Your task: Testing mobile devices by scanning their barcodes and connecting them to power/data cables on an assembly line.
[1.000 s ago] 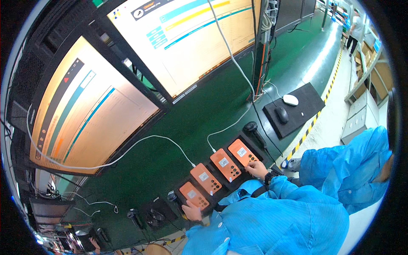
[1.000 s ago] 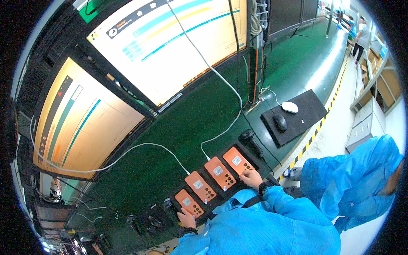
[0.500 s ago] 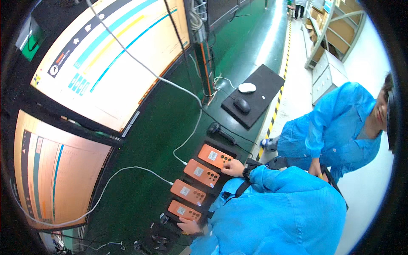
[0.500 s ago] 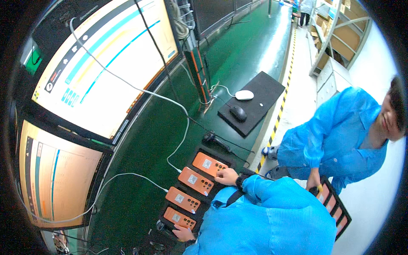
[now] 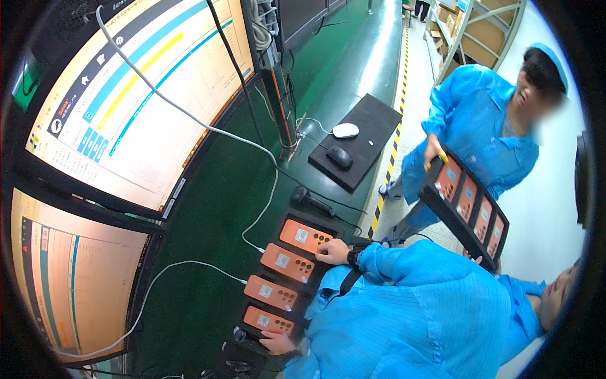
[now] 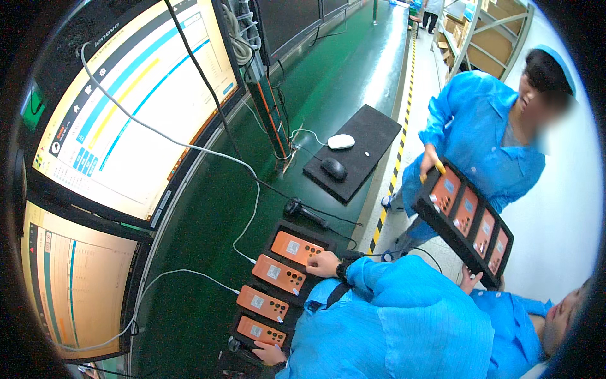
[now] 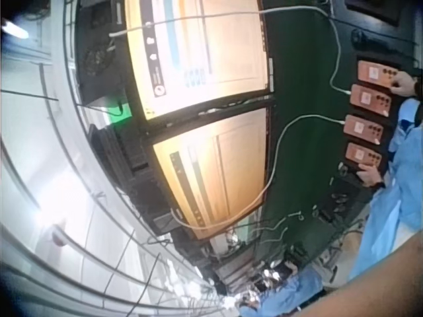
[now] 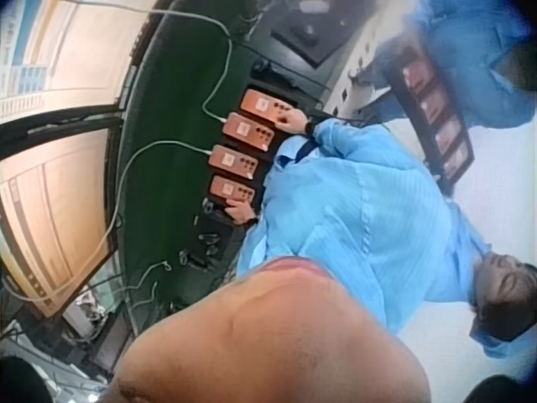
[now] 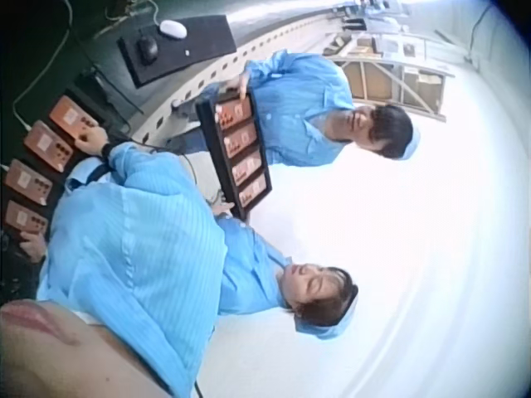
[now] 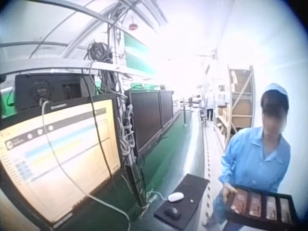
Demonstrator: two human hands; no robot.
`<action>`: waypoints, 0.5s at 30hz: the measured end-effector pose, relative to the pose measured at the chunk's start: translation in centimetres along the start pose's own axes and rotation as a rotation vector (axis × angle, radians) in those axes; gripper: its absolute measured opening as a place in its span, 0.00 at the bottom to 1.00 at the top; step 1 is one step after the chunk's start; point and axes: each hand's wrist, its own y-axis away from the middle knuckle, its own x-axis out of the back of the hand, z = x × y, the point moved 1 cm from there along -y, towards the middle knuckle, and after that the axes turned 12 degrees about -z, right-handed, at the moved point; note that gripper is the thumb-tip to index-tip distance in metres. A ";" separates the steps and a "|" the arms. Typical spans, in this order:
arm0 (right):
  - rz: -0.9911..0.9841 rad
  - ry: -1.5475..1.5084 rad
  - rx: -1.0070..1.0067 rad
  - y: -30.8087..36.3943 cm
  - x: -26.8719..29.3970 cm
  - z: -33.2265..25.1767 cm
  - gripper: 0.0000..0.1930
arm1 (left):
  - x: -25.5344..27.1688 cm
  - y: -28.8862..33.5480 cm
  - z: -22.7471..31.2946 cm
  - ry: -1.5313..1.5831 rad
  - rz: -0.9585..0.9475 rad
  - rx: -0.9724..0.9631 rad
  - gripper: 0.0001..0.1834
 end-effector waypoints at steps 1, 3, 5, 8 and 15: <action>0.008 0.012 0.000 0.0 0.1 -0.1 0.15 | -0.1 -0.3 -0.2 0.001 -0.003 0.000 0.42; -0.023 0.027 -0.033 0.0 0.2 -0.7 0.16 | -0.7 -1.7 -1.4 -0.033 0.022 -0.028 0.43; -0.057 0.045 -0.042 -0.1 0.0 -0.6 0.16 | -1.7 -4.5 -5.1 -0.133 0.026 -0.098 0.43; -0.066 0.058 -0.043 -0.1 -0.5 -0.1 0.16 | -3.4 -4.9 -5.5 -0.091 0.092 -0.140 0.41; -0.038 0.055 -0.053 0.6 -1.2 -0.4 0.15 | -0.9 -3.2 -4.1 0.056 0.039 -0.086 0.39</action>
